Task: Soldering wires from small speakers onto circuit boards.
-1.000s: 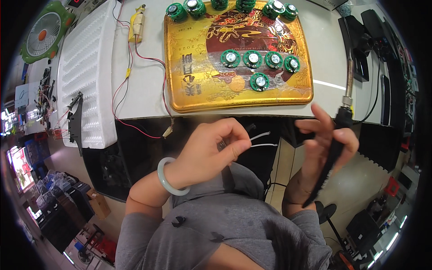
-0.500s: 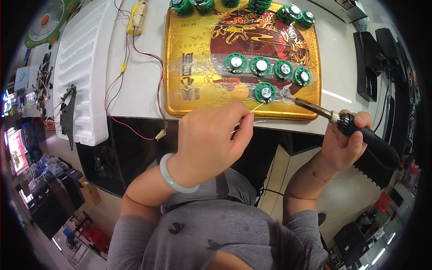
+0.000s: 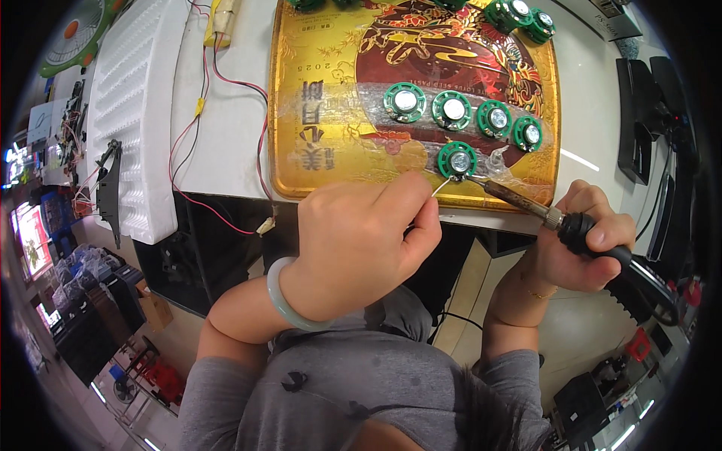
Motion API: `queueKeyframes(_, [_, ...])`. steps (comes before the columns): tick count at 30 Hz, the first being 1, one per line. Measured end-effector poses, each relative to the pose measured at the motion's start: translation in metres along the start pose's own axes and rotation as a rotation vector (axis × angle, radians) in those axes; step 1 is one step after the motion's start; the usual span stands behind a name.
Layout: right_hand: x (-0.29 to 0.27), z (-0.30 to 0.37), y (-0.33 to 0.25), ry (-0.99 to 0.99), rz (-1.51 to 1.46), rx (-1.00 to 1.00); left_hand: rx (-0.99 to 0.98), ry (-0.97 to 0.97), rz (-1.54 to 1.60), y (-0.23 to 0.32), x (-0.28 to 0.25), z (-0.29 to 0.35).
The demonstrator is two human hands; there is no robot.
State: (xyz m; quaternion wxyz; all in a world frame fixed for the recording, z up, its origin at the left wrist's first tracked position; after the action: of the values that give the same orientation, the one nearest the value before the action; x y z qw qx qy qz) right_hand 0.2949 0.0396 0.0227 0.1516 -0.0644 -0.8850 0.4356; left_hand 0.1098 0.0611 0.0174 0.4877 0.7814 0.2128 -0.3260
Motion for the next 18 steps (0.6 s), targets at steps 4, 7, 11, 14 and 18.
queueKeyframes(4, [0.0052,0.0009,-0.0005,-0.082,0.008,-0.008,0.005,-0.021,-0.012,-0.0002,0.0008,-0.0003])
queueKeyframes(7, [0.0068,0.0013,0.0013,-0.104,0.009,-0.007,0.013,-0.012,-0.008,0.0002,0.0,-0.0004])
queueKeyframes(11, [0.0106,0.0031,0.0013,-0.122,0.033,-0.006,0.012,-0.026,-0.015,-0.0009,0.0011,-0.0006])
queueKeyframes(14, [0.0077,0.004,0.0033,0.005,0.016,0.041,0.034,-0.021,-0.031,-0.0006,0.001,0.0002])
queueKeyframes(18, [0.008,0.0045,0.0025,-0.005,0.029,0.045,0.027,-0.038,-0.041,0.0003,0.0013,0.0001])
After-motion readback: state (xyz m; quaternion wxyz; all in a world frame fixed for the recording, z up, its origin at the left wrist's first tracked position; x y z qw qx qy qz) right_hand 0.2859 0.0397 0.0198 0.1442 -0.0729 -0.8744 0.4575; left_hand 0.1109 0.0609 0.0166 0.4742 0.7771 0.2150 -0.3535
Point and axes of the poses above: each hand's wrist, its own z-axis away from the middle knuckle, its own x-axis out of the palm, y = z × x, the point moved 7 cm from there along -z, towards the middle knuckle, and after that the axes turned 8 degrees about y, right-handed, at the moved point
